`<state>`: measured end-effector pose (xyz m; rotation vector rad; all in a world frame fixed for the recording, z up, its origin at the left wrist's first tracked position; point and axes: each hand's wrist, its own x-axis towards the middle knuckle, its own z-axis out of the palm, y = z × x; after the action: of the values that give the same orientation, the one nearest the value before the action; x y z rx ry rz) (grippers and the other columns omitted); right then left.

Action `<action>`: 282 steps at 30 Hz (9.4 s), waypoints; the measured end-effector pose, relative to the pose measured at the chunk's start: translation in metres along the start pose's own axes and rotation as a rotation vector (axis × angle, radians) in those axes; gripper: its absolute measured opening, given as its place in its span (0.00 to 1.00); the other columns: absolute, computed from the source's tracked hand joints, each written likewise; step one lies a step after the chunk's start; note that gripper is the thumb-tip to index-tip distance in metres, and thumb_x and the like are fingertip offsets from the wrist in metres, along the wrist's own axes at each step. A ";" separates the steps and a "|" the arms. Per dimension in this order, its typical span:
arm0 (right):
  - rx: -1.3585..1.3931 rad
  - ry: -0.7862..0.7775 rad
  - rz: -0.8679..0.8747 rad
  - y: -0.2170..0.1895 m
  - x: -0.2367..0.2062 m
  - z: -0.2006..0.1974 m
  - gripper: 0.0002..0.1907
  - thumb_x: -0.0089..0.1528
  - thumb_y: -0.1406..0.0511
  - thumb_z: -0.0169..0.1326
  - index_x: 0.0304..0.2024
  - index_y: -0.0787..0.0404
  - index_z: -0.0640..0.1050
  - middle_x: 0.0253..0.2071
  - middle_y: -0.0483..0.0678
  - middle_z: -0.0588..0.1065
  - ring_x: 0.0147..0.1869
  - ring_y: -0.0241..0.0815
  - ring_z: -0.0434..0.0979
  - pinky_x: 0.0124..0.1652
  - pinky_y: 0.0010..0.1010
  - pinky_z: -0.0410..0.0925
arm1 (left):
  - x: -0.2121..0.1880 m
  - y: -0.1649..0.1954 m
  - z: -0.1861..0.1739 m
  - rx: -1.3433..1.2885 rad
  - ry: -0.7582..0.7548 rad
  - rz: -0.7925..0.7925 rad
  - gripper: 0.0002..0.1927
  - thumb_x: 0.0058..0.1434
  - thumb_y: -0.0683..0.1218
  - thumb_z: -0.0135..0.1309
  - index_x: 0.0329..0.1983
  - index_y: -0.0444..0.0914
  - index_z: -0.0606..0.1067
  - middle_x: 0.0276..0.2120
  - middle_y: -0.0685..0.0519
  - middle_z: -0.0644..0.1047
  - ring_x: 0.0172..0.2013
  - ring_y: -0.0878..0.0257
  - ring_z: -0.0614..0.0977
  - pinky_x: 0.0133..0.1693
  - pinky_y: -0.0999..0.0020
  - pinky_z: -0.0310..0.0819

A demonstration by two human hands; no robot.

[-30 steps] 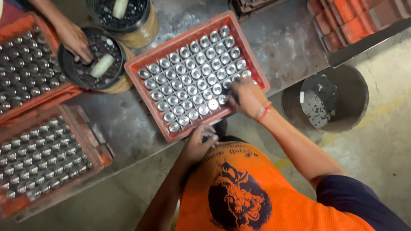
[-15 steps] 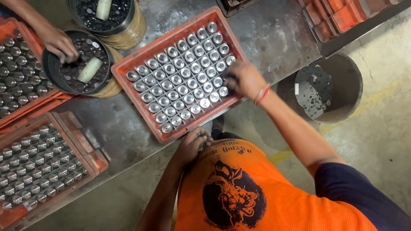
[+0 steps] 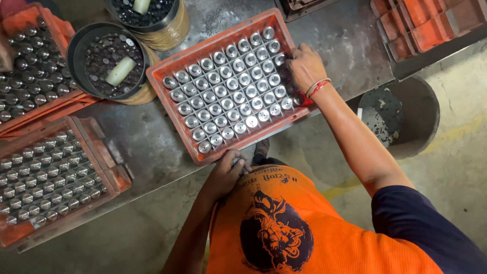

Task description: The person wipes the tops of small metal parts arranged in a red tray using a cloth and a cylindrical tool. They repeatedly rub each part, occasionally dipping the tool into a nearby container, and continue the process across the tray.

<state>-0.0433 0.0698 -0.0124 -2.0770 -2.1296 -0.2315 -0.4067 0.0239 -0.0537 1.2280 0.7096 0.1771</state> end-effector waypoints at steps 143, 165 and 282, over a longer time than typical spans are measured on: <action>0.292 -0.285 -0.020 -0.259 -0.031 0.049 0.08 0.59 0.66 0.53 0.39 0.59 0.79 0.38 0.55 0.77 0.42 0.57 0.81 0.39 0.46 0.73 | -0.078 -0.079 -0.076 -0.343 0.114 -0.018 0.08 0.73 0.42 0.44 0.51 0.37 0.72 0.29 0.55 0.75 0.27 0.72 0.71 0.30 0.77 0.64; 0.668 -0.132 -0.023 -0.218 -0.047 0.019 0.09 0.57 0.63 0.64 0.38 0.59 0.82 0.38 0.51 0.78 0.42 0.55 0.80 0.40 0.43 0.72 | -0.075 -0.067 -0.080 -0.462 -0.206 0.004 0.10 0.67 0.34 0.44 0.50 0.37 0.65 0.43 0.51 0.75 0.39 0.70 0.73 0.38 0.77 0.66; 0.902 -0.135 -0.004 -0.193 -0.084 -0.032 0.16 0.59 0.63 0.64 0.49 0.58 0.80 0.38 0.52 0.79 0.41 0.52 0.80 0.41 0.40 0.72 | -0.037 -0.034 -0.046 -0.330 -0.184 -0.078 0.30 0.74 0.48 0.36 0.76 0.46 0.44 0.40 0.46 0.79 0.27 0.69 0.70 0.28 0.77 0.60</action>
<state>-0.2340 -0.0240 0.0003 -1.5517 -1.7786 0.7483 -0.4707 0.0307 -0.0764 0.8866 0.5421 0.1099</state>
